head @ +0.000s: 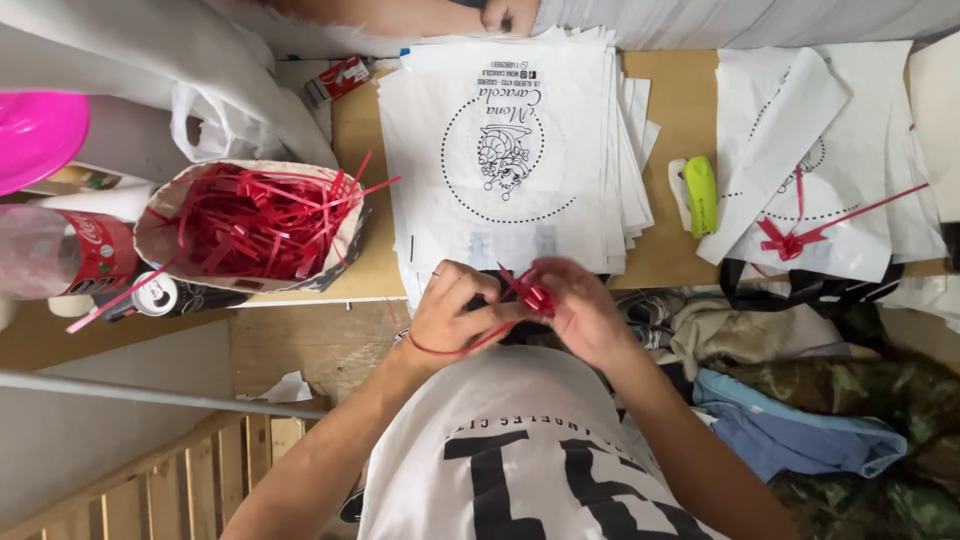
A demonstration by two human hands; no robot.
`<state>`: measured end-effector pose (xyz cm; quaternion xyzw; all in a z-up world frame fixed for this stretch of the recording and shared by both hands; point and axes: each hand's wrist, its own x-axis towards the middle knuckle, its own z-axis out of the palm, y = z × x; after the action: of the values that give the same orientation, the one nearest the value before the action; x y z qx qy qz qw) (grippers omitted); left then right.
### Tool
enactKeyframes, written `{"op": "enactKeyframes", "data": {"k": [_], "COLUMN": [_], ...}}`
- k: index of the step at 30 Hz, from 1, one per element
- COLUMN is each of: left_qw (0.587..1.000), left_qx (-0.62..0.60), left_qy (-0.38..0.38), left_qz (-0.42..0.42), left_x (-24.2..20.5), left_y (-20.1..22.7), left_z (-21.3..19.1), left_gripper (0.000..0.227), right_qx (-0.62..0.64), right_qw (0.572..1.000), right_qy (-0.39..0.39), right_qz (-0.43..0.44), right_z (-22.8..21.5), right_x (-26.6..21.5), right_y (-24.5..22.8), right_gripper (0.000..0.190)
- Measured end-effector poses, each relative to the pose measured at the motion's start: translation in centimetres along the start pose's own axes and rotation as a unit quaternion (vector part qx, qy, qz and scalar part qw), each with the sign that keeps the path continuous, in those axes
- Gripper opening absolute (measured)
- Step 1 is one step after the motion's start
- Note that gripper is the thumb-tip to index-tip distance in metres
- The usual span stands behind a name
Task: The person repeatedly staples red ribbons onto white tote bags using a handheld stapler. They pick up a ribbon, position it on the bag, staple it in place, and then move the finished bag aside. The process is repeated for multiple bags throughout the clip.
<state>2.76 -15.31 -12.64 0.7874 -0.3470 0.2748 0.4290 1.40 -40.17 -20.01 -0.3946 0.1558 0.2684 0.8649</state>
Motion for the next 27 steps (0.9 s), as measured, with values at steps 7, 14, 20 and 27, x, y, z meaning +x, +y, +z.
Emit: {"op": "enactKeyframes", "data": {"k": [7, 14, 20, 27], "left_qw": [0.968, 0.684, 0.732, 0.899], "left_qx": [-0.109, -0.122, -0.071, 0.098], "left_qy": [-0.021, -0.407, -0.357, -0.249], "left_qz": [-0.224, -0.593, -0.576, -0.347], "left_x": [-0.7, -3.9, -2.9, -2.1], "left_y": [-1.4, -3.2, -3.1, -11.5], "left_z": [-0.1, -1.1, -3.0, 3.1], "left_gripper": [0.018, 0.043, 0.04, 0.025], "right_qx": [-0.306, -0.558, -0.735, -0.793], "right_qw": [0.916, 0.8, 0.655, 0.458], "right_qy": [0.084, 0.019, 0.072, 0.229], "right_qz": [-0.247, -0.221, -0.158, -0.33], "right_z": [5.7, -0.2, 1.7, -10.3], "right_x": [2.3, 11.9, 8.0, 4.7], "right_y": [-8.3, -4.7, -10.0, -18.6], "right_gripper": [0.028, 0.016, 0.03, 0.059]}}
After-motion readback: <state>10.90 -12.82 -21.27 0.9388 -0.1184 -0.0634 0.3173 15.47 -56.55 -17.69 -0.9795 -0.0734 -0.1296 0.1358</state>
